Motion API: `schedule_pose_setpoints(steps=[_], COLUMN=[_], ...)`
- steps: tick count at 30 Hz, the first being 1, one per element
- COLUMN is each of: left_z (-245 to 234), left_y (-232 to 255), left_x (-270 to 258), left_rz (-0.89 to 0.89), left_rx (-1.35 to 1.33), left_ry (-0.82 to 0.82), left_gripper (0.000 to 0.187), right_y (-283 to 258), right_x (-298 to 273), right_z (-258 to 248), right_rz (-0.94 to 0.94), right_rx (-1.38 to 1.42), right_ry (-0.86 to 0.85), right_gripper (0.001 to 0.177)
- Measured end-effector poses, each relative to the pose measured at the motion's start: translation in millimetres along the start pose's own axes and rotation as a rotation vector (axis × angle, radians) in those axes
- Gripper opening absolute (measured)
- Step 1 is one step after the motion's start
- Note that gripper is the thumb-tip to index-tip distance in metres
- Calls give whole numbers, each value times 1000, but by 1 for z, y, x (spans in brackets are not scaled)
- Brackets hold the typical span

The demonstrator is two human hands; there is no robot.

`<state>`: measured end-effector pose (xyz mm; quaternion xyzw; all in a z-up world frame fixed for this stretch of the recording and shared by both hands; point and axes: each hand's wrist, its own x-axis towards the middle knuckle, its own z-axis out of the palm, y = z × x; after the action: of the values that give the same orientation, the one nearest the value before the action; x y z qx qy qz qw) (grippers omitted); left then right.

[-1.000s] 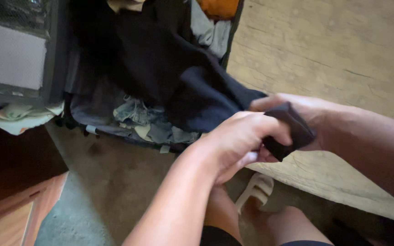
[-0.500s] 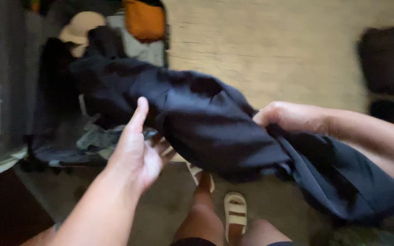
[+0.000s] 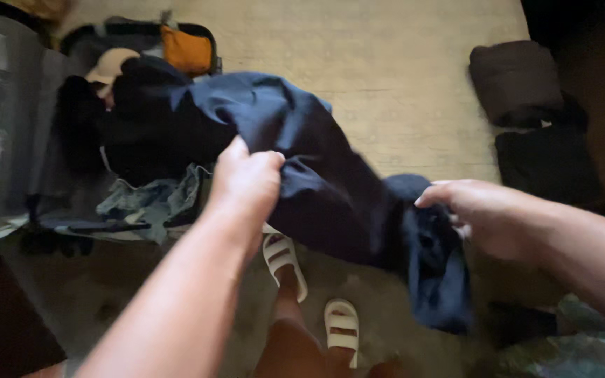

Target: The person picks up clothing items from a suitcase and folds them on a bed.

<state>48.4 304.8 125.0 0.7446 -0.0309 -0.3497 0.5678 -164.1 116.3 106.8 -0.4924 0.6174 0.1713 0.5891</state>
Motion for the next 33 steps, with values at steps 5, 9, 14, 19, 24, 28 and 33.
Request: schedule_pose_setpoints(steps=[5,9,14,19,24,28,33], left_z=[12,17,17,-8,-47,-55,-65], left_y=[5,9,0,-27,-49,-39,-25], left_x=[-42,-82,-127,-143,-135,-117,-102], left_rz=[402,365,328,49,-217,-439,-574], left_rx=[201,285,584,348,-52,-336,-737], left_ry=[-13,-62,-332,-440,-122,170,-29], left_gripper=[25,28,37,40,48,40,31], right_y=[-13,-39,-40,-35,-16,4,30], right_x=[-11,-46,-48,-44,-70,-91,-92], right_z=[1,28,52,70,96,95,99], right_rz=[-131,-183,-169,-3,32,104,64], right_rx=[78,154,68,3,185,111,-155], right_ry=[-97,-221,-401,-304,-481,-605,-585], right_gripper=[30,46,44,15,26,29,28])
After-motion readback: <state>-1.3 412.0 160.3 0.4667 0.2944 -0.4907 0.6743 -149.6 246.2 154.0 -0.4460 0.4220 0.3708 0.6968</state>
